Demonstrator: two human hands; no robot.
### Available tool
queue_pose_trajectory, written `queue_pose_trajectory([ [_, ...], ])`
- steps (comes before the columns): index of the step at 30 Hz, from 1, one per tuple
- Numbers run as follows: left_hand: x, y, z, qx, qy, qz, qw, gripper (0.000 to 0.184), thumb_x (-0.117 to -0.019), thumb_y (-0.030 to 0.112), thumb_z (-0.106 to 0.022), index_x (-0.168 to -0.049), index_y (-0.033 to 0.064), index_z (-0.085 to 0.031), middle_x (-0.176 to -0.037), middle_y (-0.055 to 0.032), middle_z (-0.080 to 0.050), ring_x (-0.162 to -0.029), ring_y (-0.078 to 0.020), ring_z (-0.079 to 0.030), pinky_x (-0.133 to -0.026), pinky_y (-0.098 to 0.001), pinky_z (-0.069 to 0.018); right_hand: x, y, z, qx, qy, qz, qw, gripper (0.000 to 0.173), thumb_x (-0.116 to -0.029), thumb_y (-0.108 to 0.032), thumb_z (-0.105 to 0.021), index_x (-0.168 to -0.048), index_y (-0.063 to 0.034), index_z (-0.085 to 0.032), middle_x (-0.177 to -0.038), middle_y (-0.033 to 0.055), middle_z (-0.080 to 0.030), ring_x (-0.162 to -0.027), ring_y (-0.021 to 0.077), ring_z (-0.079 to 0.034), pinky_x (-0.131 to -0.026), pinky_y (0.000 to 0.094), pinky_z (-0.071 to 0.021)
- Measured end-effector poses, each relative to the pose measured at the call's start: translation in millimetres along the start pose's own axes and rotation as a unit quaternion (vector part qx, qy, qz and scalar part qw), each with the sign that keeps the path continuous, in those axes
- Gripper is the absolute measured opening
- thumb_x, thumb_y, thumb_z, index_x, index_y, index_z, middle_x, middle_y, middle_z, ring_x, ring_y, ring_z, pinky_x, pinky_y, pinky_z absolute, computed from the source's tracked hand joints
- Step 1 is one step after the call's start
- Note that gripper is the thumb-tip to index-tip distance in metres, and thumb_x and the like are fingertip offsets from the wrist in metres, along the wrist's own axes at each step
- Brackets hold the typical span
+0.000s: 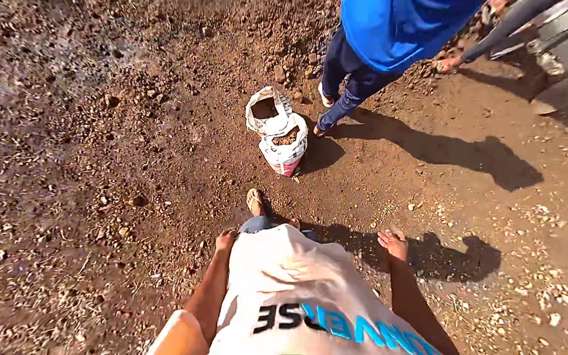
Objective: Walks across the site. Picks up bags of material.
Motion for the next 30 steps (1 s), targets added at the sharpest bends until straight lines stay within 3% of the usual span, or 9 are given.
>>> queue_pose_trajectory([
  [3, -14.3, -7.7, -14.0, -0.034, -0.021, 0.029, 0.999, 0.036, -0.1047, 0.022, -0.061, -0.13, -0.0032, -0.063, -0.132, -0.0248, -0.063, -0.127, -0.036, -0.058, -0.11, -0.0519, -0.0426, 10.7, -9.7, -32.9, 0.054, -0.018, 0.02, 0.998, 0.044, -0.1061, -0.003, -0.051, -0.149, 0.0011, -0.041, -0.13, 0.0258, -0.059, -0.098, 0.0263, -0.068, -0.085, 0.0393, -0.0578],
  [6, -25.5, 4.8, -18.7, 0.002, -0.01, 0.026, 1.0, 0.035, -0.1052, 0.023, -0.06, -0.129, -0.0027, -0.064, -0.131, -0.0245, -0.064, -0.125, -0.0358, -0.06, -0.109, -0.0525, -0.0435, 25.9, -18.7, -56.8, 0.153, -0.063, 0.049, 0.985, 0.043, -0.1052, -0.005, -0.054, -0.147, 0.0014, -0.046, -0.131, 0.0278, -0.061, -0.107, 0.0325, -0.068, -0.093, 0.0468, -0.0564],
  [8, -43.8, 8.6, -17.2, 0.111, 0.006, 0.017, 0.994, 0.033, -0.1068, 0.019, -0.056, -0.13, -0.0038, -0.062, -0.121, -0.0234, -0.067, -0.108, -0.0304, -0.065, -0.097, -0.0473, -0.0506, 29.2, -22.7, -69.6, 0.191, -0.08, 0.061, 0.976, 0.042, -0.1041, -0.007, -0.057, -0.145, 0.0015, -0.048, -0.129, 0.0272, -0.062, -0.107, 0.0336, -0.067, -0.092, 0.05, -0.0566],
  [10, -69.4, 2.3, -14.7, 0.213, 0.011, 0.028, 0.977, 0.03, -0.1064, 0.017, -0.054, -0.13, -0.0017, -0.059, -0.103, -0.0171, -0.066, -0.082, -0.0209, -0.063, -0.076, -0.0396, -0.0546, 30.0, -36.0, -76.8, 0.229, -0.071, 0.073, 0.968, 0.041, -0.1032, -0.008, -0.06, -0.143, 0.0001, -0.052, -0.126, 0.0255, -0.064, -0.105, 0.0323, -0.068, -0.091, 0.0495, -0.0574],
  [15, -112.6, 16.6, 13.1, 0.274, 0.001, 0.057, 0.96, 0.03, -0.1064, 0.016, -0.05, -0.131, 0.0003, -0.053, -0.093, -0.0102, -0.061, -0.068, -0.0139, -0.057, -0.062, -0.0313, -0.0519, 36.2, -137.2, -118.0, 0.173, -0.042, 0.126, 0.976, 0.042, -0.1074, -0.006, -0.048, -0.149, 0.0001, -0.042, -0.124, 0.0257, -0.062, -0.097, 0.0282, -0.069, -0.084, 0.0415, -0.0583],
  [20, -118.7, 49.9, 33.3, 0.243, 0.048, 0.07, 0.966, 0.033, -0.1054, 0.014, -0.052, -0.135, 0.0009, -0.054, -0.103, -0.0147, -0.064, -0.077, -0.0165, -0.061, -0.072, -0.0348, -0.0545, 22.5, -242.3, -161.7, 0.162, -0.085, 0.235, 0.955, 0.041, -0.1073, -0.007, -0.048, -0.147, 0.002, -0.044, -0.119, 0.019, -0.063, -0.089, 0.0196, -0.069, -0.078, 0.0334, -0.0601],
  [25, -146.3, 66.0, 3.9, 0.214, 0.07, 0.046, 0.973, 0.037, -0.1046, 0.017, -0.054, -0.138, 0.0018, -0.054, -0.121, -0.0208, -0.064, -0.096, -0.0245, -0.066, -0.087, -0.043, -0.0555, -55.5, -299.7, -248.2, 0.268, -0.171, 0.255, 0.913, 0.037, -0.1085, -0.012, -0.048, -0.143, 0.0018, -0.048, -0.109, 0.0172, -0.066, -0.087, 0.0177, -0.069, -0.077, 0.0319, -0.0595],
  [28, -159.8, 82.9, -41.4, 0.239, 0.102, 0.058, 0.964, 0.038, -0.1054, 0.015, -0.053, -0.14, 0.0003, -0.052, -0.127, -0.0229, -0.062, -0.102, -0.027, -0.067, -0.092, -0.0442, -0.0553, -153.3, -280.8, -320.9, 0.393, -0.245, 0.215, 0.86, 0.038, -0.1098, -0.017, -0.047, -0.144, -0.0008, -0.049, -0.116, 0.021, -0.065, -0.093, 0.0223, -0.069, -0.081, 0.0359, -0.0588],
  [30, -169.5, 101.2, -82.4, 0.279, 0.141, 0.068, 0.947, 0.035, -0.1049, 0.014, -0.053, -0.137, 0.0013, -0.053, -0.119, -0.0177, -0.064, -0.093, -0.0205, -0.066, -0.085, -0.039, -0.0561, -223.5, -256.3, -377.5, 0.498, -0.294, 0.168, 0.798, 0.039, -0.11, -0.02, -0.048, -0.144, -0.0017, -0.05, -0.121, 0.0225, -0.064, -0.099, 0.0256, -0.068, -0.085, 0.0391, -0.0574],
])
Point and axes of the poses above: each hand's wrist, its own x-axis away from the middle knuckle, its own z-axis out of the back of the hand, y = z × x, the point moved 1 cm from there along -x, towards the middle knuckle
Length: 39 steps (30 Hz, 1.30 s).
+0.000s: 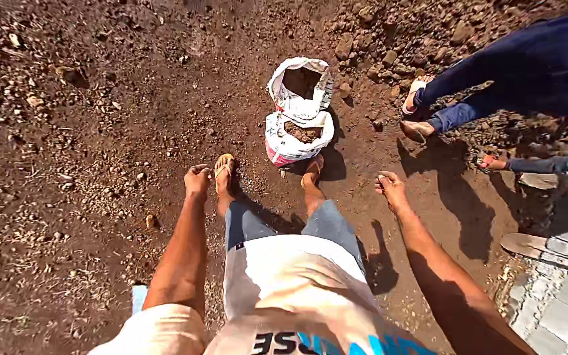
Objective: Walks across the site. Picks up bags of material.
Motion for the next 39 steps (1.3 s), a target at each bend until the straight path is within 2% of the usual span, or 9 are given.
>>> queue_pose_trajectory([
  [4, -1.2, -42.8, -105.8, 0.001, -0.024, 0.042, 0.999, 0.032, -0.1055, 0.016, -0.054, -0.134, 0.0017, -0.056, -0.113, -0.0165, -0.065, -0.088, -0.0196, -0.065, -0.08, -0.0384, -0.0565, -117.9, 22.9, -37.3, 0.15, -0.123, -0.006, 0.981, 0.038, -0.1088, -0.025, -0.051, -0.14, -0.0028, -0.057, -0.127, 0.0257, -0.065, -0.11, 0.0373, -0.067, -0.097, 0.055, -0.0533],
  [9, -68.8, -72.9, -232.7, -0.102, -0.105, 0.058, 0.988, 0.033, -0.1059, 0.019, -0.055, -0.133, 0.0003, -0.059, -0.12, -0.022, -0.066, -0.1, -0.0285, -0.069, -0.09, -0.0461, -0.0565, -209.9, -8.4, -86.8, 0.033, -0.134, 0.052, 0.989, 0.039, -0.1073, -0.028, -0.053, -0.138, -0.0052, -0.057, -0.124, 0.0179, -0.066, -0.106, 0.0261, -0.068, -0.092, 0.0454, -0.0569],
  [15, -165.0, -46.4, -337.4, -0.139, -0.081, -0.006, 0.987, 0.045, -0.1024, 0.025, -0.059, -0.139, -0.0003, -0.054, -0.127, -0.0224, -0.065, -0.106, -0.0318, -0.069, -0.092, -0.0504, -0.0567, -293.0, -26.3, -131.7, 0.071, -0.102, 0.118, 0.985, 0.041, -0.1056, -0.031, -0.054, -0.139, -0.0075, -0.057, -0.132, 0.0162, -0.063, -0.109, 0.0256, -0.067, -0.093, 0.0471, -0.0566],
  [19, -212.3, -12.9, -364.0, -0.231, -0.001, -0.046, 0.972, 0.06, -0.0957, 0.031, -0.067, -0.145, 0.0024, -0.049, -0.128, -0.023, -0.066, -0.12, -0.0367, -0.063, -0.102, -0.0561, -0.0498, -329.0, -22.5, -154.1, 0.102, -0.091, 0.118, 0.984, 0.053, -0.1026, -0.04, -0.059, -0.147, -0.0108, -0.051, -0.142, 0.0142, -0.059, -0.125, 0.0248, -0.061, -0.104, 0.0468, -0.0503],
  [24, -248.6, 2.1, -379.8, -0.286, 0.034, -0.051, 0.956, 0.078, -0.087, 0.04, -0.077, -0.15, 0.0069, -0.046, -0.142, -0.0277, -0.052, -0.132, -0.0418, -0.052, -0.107, -0.0574, -0.0445, -343.6, -6.1, -191.0, 0.05, -0.127, 0.044, 0.99, 0.092, -0.0924, -0.051, -0.072, -0.161, -0.0126, -0.023, -0.147, 0.0198, -0.053, -0.129, 0.0312, -0.059, -0.106, 0.0506, -0.0507],
  [29, -240.3, 19.4, -371.0, -0.324, 0.026, -0.086, 0.942, 0.038, -0.0899, 0.021, -0.067, -0.122, 0.0006, -0.062, -0.12, -0.0223, -0.066, -0.118, -0.037, -0.062, -0.1, -0.0575, -0.0479, -341.7, 9.7, -210.9, 0.042, -0.11, 0.03, 0.993, 0.071, -0.0981, -0.036, -0.067, -0.153, -0.0005, -0.04, -0.144, 0.0234, -0.054, -0.133, 0.0313, -0.054, -0.113, 0.0515, -0.044],
  [32, -229.1, 22.5, -368.5, -0.218, 0.026, -0.124, 0.968, 0.035, -0.0954, 0.017, -0.059, -0.127, 0.0003, -0.056, -0.114, -0.0185, -0.067, -0.109, -0.0297, -0.066, -0.094, -0.0514, -0.0521, -330.8, 14.4, -204.8, 0.069, -0.075, 0.035, 0.994, 0.055, -0.1031, -0.038, -0.058, -0.143, -0.0015, -0.052, -0.134, 0.0217, -0.062, -0.127, 0.0309, -0.059, -0.109, 0.0525, -0.0464],
  [35, -221.9, 25.5, -372.7, -0.086, 0.056, -0.115, 0.988, 0.037, -0.1023, 0.024, -0.052, -0.132, 0.0015, -0.047, -0.11, -0.0169, -0.064, -0.1, -0.0253, -0.065, -0.086, -0.0454, -0.0544, -315.6, 20.1, -196.9, 0.114, -0.035, 0.013, 0.993, 0.055, -0.1033, -0.044, -0.056, -0.14, -0.0021, -0.055, -0.132, 0.0249, -0.062, -0.126, 0.0369, -0.058, -0.108, 0.059, -0.0438],
  [39, -205.8, 26.9, -377.2, -0.114, -0.003, -0.111, 0.987, 0.065, -0.0943, 0.04, -0.069, -0.142, 0.0032, -0.045, -0.123, -0.0192, -0.066, -0.115, -0.0291, -0.065, -0.098, -0.0504, -0.0535, -292.7, 32.4, -201.1, 0.126, -0.029, -0.007, 0.992, 0.058, -0.0949, -0.049, -0.068, -0.128, -0.0016, -0.064, -0.12, 0.0232, -0.067, -0.116, 0.0364, -0.064, -0.102, 0.0601, -0.0481],
])
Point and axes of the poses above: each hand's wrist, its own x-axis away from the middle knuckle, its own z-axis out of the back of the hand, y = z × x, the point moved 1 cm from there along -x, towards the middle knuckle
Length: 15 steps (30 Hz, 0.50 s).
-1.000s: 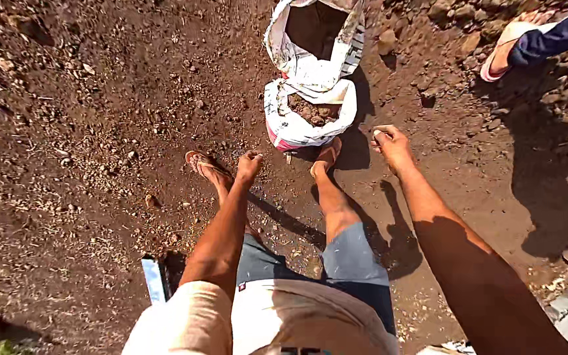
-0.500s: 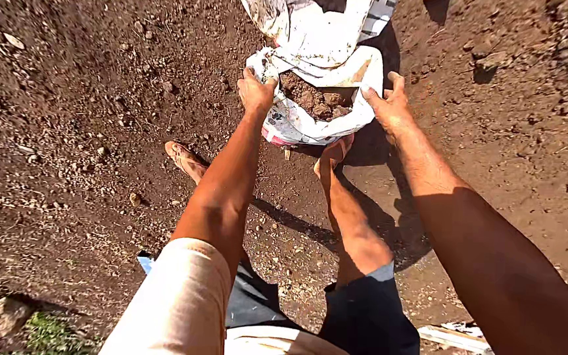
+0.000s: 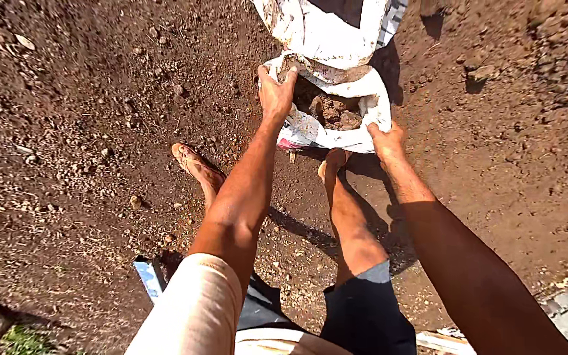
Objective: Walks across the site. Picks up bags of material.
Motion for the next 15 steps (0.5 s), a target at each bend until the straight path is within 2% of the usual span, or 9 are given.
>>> queue_pose_trajectory([
  [1, 5.6, -3.3, 1.3, -0.043, -0.032, -0.009, 0.999, 0.067, -0.0913, 0.044, -0.073, -0.139, 0.0023, -0.05, -0.122, -0.0192, -0.067, -0.115, -0.0305, -0.066, -0.1, -0.0531, -0.053, 7.7, 2.2, -5.7, -0.002, -0.016, -0.006, 1.0, 0.057, -0.0955, -0.051, -0.067, -0.123, -0.0012, -0.066, -0.115, 0.022, -0.069, -0.11, 0.0347, -0.066, -0.098, 0.0591, -0.0508],
  [2, 12.0, -9.1, 4.3, -0.091, -0.062, -0.019, 0.994, 0.059, -0.0905, 0.042, -0.074, -0.132, 0.0021, -0.059, -0.117, -0.0192, -0.069, -0.113, -0.0325, -0.067, -0.098, -0.0565, -0.0524, 16.7, 5.1, -11.7, -0.003, -0.032, -0.014, 0.999, 0.057, -0.0975, -0.053, -0.064, -0.119, -0.0002, -0.067, -0.112, 0.0224, -0.069, -0.106, 0.0347, -0.067, -0.095, 0.0591, -0.0517],
  [5, 32.9, -33.3, 27.7, -0.191, -0.098, -0.03, 0.976, 0.033, -0.0908, 0.022, -0.066, -0.119, 0.006, -0.07, -0.11, -0.02, -0.072, -0.107, -0.0387, -0.068, -0.091, -0.0648, -0.0511, 44.9, 11.8, -26.5, 0.024, -0.038, -0.056, 0.997, 0.068, -0.1017, -0.061, -0.049, -0.117, 0.0024, -0.068, -0.114, 0.0273, -0.066, -0.107, 0.0405, -0.065, -0.093, 0.0628, -0.0497],
  [7, 41.7, -47.6, 53.0, -0.16, -0.077, -0.04, 0.983, 0.026, -0.0912, 0.015, -0.064, -0.114, 0.0047, -0.071, -0.106, -0.02, -0.072, -0.103, -0.0378, -0.069, -0.089, -0.0641, -0.0518, 56.1, 13.7, -28.2, 0.012, -0.025, -0.069, 0.997, 0.071, -0.1026, -0.063, -0.045, -0.115, 0.0033, -0.067, -0.11, 0.0276, -0.066, -0.1, 0.0401, -0.065, -0.087, 0.0623, -0.0501],
  [9, 55.1, -48.9, 73.3, -0.087, -0.051, -0.056, 0.993, 0.024, -0.0898, 0.009, -0.064, -0.112, 0.0014, -0.071, -0.104, -0.0203, -0.072, -0.1, -0.0358, -0.07, -0.088, -0.0613, -0.0528, 67.4, 21.4, -19.6, 0.004, -0.024, -0.065, 0.998, 0.07, -0.1032, -0.062, -0.045, -0.116, 0.0027, -0.067, -0.11, 0.0271, -0.067, -0.099, 0.039, -0.066, -0.087, 0.0609, -0.0516],
  [12, 101.4, -35.4, 95.2, -0.036, -0.038, -0.033, 0.998, 0.025, -0.0878, 0.004, -0.064, -0.111, 0.0008, -0.07, -0.105, -0.019, -0.072, -0.099, -0.0329, -0.07, -0.088, -0.0588, -0.0535, 109.5, 35.5, -5.7, 0.07, -0.036, -0.062, 0.995, 0.069, -0.1044, -0.059, -0.044, -0.122, 0.0035, -0.065, -0.121, 0.0297, -0.065, -0.116, 0.0427, -0.062, -0.1, 0.062, -0.0477],
  [14, 137.6, -28.9, 117.4, -0.022, -0.071, 0.013, 0.997, 0.026, -0.0938, 0.001, -0.061, -0.119, 0.0006, -0.066, -0.112, -0.0187, -0.07, -0.105, -0.0311, -0.067, -0.094, -0.0556, -0.0513, 140.5, 27.0, -7.8, 0.103, -0.063, -0.058, 0.991, 0.067, -0.1067, -0.053, -0.044, -0.128, 0.0066, -0.063, -0.134, 0.0318, -0.059, -0.132, 0.0447, -0.052, -0.113, 0.0596, -0.0384],
  [15, 144.7, -44.6, 120.8, -0.01, -0.045, -0.013, 0.999, 0.024, -0.0907, 0.0, -0.062, -0.114, -0.0004, -0.068, -0.105, -0.0179, -0.071, -0.097, -0.0292, -0.069, -0.088, -0.0537, -0.0537, 153.5, 19.5, -12.2, 0.115, -0.073, -0.056, 0.989, 0.064, -0.1073, -0.051, -0.044, -0.126, 0.007, -0.064, -0.134, 0.0318, -0.06, -0.133, 0.0448, -0.052, -0.114, 0.0589, -0.0371],
])
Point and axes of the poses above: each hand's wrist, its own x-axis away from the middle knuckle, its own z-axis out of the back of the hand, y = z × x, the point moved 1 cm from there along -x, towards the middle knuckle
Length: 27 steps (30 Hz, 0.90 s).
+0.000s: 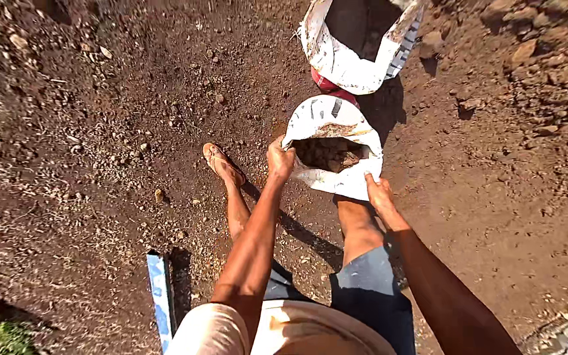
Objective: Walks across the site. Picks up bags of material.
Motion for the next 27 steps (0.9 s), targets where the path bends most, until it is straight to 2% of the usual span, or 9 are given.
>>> queue_pose_trajectory([
  [4, -3.2, -44.8, -10.1, -0.017, -0.007, -0.017, 1.0, 0.023, -0.09, 0.004, -0.065, -0.113, -0.0008, -0.068, -0.099, -0.0179, -0.071, -0.093, -0.029, -0.069, -0.084, -0.0543, -0.0545, 5.8, -29.0, -17.9, 0.024, 0.015, 0.017, 0.999, 0.058, -0.1074, -0.05, -0.045, -0.117, 0.0023, -0.069, -0.119, 0.0284, -0.067, -0.119, 0.0443, -0.061, -0.102, 0.0641, -0.0439],
  [8, -30.7, -40.4, -57.9, -0.054, -0.096, 0.05, 0.993, 0.059, -0.0975, 0.041, -0.064, -0.143, 0.004, -0.052, -0.119, -0.0227, -0.068, -0.112, -0.0364, -0.067, -0.097, -0.0607, -0.0521, -22.7, -97.4, -46.8, 0.02, 0.085, 0.139, 0.986, 0.046, -0.1045, -0.032, -0.055, -0.142, -0.0044, -0.055, -0.121, 0.0246, -0.068, -0.112, 0.0426, -0.066, -0.096, 0.0624, -0.0502],
  [10, -35.9, -25.6, -83.4, -0.029, -0.166, 0.076, 0.983, 0.065, -0.1035, 0.05, -0.05, -0.149, 0.0047, -0.043, -0.124, -0.0251, -0.065, -0.116, -0.0376, -0.064, -0.097, -0.0601, -0.0513, -21.1, -122.1, -70.6, 0.023, 0.075, 0.203, 0.976, 0.045, -0.1036, -0.018, -0.054, -0.147, -0.0048, -0.05, -0.13, 0.0224, -0.064, -0.119, 0.0383, -0.065, -0.099, 0.0569, -0.0526],
  [13, -27.5, -18.2, -108.8, 0.154, -0.226, 0.173, 0.946, 0.059, -0.1103, 0.045, -0.018, -0.141, 0.0044, -0.049, -0.125, -0.0192, -0.062, -0.111, -0.027, -0.062, -0.093, -0.048, -0.0527, -13.9, -111.5, -86.4, -0.013, 0.032, 0.238, 0.971, 0.05, -0.1006, -0.005, -0.051, -0.15, -0.0057, -0.049, -0.139, 0.0237, -0.057, -0.126, 0.0379, -0.059, -0.105, 0.0538, -0.0505],
  [17, -10.9, -18.5, -113.6, 0.214, -0.192, 0.23, 0.93, 0.061, -0.1091, 0.047, -0.021, -0.142, 0.0051, -0.05, -0.125, -0.0192, -0.063, -0.106, -0.0285, -0.064, -0.087, -0.0484, -0.054, -6.8, -54.5, -62.9, 0.057, -0.089, 0.316, 0.943, 0.044, -0.0999, -0.01, -0.059, -0.144, -0.0056, -0.058, -0.135, 0.0237, -0.058, -0.121, 0.0405, -0.06, -0.102, 0.0576, -0.0504],
  [20, -14.3, -24.4, -114.2, 0.12, -0.192, 0.118, 0.967, 0.056, -0.1086, 0.043, -0.033, -0.147, 0.0035, -0.045, -0.135, -0.0239, -0.057, -0.119, -0.0333, -0.059, -0.097, -0.0527, -0.0506, -27.8, -53.8, 1.4, 0.132, -0.184, 0.266, 0.937, 0.049, -0.107, -0.046, -0.049, -0.114, -0.0042, -0.074, -0.114, 0.0213, -0.071, -0.112, 0.039, -0.066, -0.098, 0.0624, -0.0489],
  [22, -16.5, -30.3, -112.9, -0.001, -0.186, 0.056, 0.981, 0.061, -0.1052, 0.051, -0.043, -0.146, 0.0057, -0.05, -0.134, -0.0247, -0.06, -0.128, -0.0379, -0.056, -0.106, -0.0591, -0.0452, -41.7, -78.0, 40.0, 0.116, -0.047, 0.201, 0.972, 0.075, -0.106, -0.061, -0.035, -0.08, 0.0002, -0.069, -0.088, 0.0228, -0.069, -0.093, 0.0407, -0.068, -0.085, 0.0642, -0.0497],
  [24, -8.4, -33.7, -110.8, -0.151, -0.178, 0.016, 0.972, 0.063, -0.102, 0.057, -0.046, -0.146, 0.0131, -0.055, -0.132, -0.0235, -0.062, -0.13, -0.0431, -0.054, -0.105, -0.0651, -0.0423, -69.6, -104.6, 52.0, 0.082, 0.128, 0.207, 0.966, 0.073, -0.1059, -0.06, -0.036, -0.068, -0.0007, -0.058, -0.076, 0.0181, -0.062, -0.082, 0.0344, -0.064, -0.077, 0.0558, -0.0469],
  [27, 13.9, -47.2, -105.2, -0.299, -0.138, -0.038, 0.944, 0.056, -0.0958, 0.058, -0.054, -0.141, 0.0265, -0.062, -0.143, -0.0214, -0.053, -0.137, -0.0474, -0.041, -0.102, -0.0694, -0.0363, -127.5, -139.2, 32.4, 0.045, 0.111, 0.286, 0.951, 0.044, -0.1041, -0.044, -0.054, -0.109, -0.0031, -0.068, -0.113, 0.0182, -0.063, -0.108, 0.0315, -0.063, -0.095, 0.0481, -0.0502],
])
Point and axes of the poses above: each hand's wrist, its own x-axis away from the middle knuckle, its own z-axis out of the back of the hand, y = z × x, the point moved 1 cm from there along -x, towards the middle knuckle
